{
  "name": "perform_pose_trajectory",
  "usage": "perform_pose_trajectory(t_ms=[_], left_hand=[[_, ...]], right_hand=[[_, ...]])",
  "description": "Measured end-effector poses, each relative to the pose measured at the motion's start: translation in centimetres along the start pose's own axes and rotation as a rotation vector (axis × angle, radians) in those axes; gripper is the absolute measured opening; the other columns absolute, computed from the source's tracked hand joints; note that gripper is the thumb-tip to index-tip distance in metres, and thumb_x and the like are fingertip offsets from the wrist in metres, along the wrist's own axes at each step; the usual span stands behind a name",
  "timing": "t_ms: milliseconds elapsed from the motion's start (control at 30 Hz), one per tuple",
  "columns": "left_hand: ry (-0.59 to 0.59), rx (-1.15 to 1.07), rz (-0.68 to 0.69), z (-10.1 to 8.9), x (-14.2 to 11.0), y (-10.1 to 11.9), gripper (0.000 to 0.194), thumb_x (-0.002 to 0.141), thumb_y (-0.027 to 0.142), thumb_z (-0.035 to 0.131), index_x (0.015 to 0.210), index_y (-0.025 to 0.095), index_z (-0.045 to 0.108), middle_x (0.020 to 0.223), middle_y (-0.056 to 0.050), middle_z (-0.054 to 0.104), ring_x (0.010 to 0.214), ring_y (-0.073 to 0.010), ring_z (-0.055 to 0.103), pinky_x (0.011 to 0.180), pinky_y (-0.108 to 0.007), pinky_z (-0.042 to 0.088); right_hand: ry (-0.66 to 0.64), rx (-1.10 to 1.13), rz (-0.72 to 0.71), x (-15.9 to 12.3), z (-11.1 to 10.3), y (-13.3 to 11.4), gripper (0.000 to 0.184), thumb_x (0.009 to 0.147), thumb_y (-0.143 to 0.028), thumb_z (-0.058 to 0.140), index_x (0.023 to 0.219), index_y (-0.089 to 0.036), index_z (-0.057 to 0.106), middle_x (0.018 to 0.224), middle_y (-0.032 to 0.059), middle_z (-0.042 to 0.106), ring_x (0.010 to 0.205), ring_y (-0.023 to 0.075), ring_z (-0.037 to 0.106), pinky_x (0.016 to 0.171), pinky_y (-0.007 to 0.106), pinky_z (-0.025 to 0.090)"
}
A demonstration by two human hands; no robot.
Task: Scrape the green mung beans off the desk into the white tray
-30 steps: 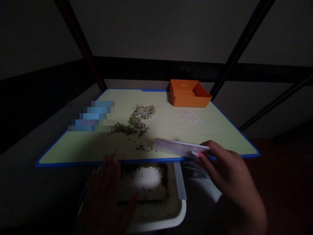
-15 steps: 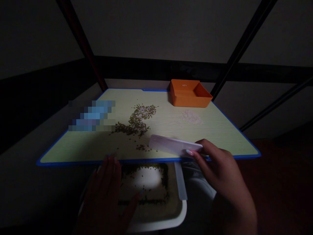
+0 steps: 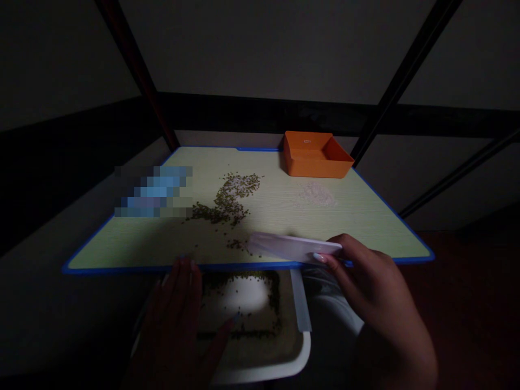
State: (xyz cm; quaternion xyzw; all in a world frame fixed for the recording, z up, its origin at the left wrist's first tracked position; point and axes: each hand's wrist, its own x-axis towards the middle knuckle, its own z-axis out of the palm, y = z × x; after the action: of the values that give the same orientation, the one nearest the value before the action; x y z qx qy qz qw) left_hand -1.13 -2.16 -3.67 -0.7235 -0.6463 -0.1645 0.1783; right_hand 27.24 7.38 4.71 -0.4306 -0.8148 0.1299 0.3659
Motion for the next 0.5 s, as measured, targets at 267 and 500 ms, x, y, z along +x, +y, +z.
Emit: perform_pose_trajectory(t_ms=[267, 500], left_hand=[[-0.012, -0.015, -0.026, -0.07, -0.05, 0.21, 0.083, 0.092, 0.054, 0.035, 0.157, 0.011, 0.004, 0.169, -0.012, 0.003, 0.154, -0.0313, 0.012, 0.123, -0.049, 0.018], [0.014, 0.002, -0.009, 0.08, -0.06, 0.03, 0.083, 0.092, 0.055, 0.035, 0.156, 0.01, 0.008, 0.166, -0.019, 0.017, 0.15, -0.0371, 0.025, 0.116, -0.055, 0.03]], right_hand=[[-0.011, 0.01, -0.001, 0.04, 0.13, -0.23, 0.017, 0.096, -0.019, 0.052, 0.08, -0.023, 0.051, 0.061, -0.0036, 0.06, 0.051, 0.011, 0.057, 0.047, 0.022, 0.041], [-0.003, 0.002, 0.005, 0.26, 0.3, -0.21, 0.015, 0.096, -0.02, 0.052, 0.082, -0.023, 0.051, 0.059, -0.0038, 0.06, 0.049, 0.0106, 0.056, 0.046, 0.022, 0.04]])
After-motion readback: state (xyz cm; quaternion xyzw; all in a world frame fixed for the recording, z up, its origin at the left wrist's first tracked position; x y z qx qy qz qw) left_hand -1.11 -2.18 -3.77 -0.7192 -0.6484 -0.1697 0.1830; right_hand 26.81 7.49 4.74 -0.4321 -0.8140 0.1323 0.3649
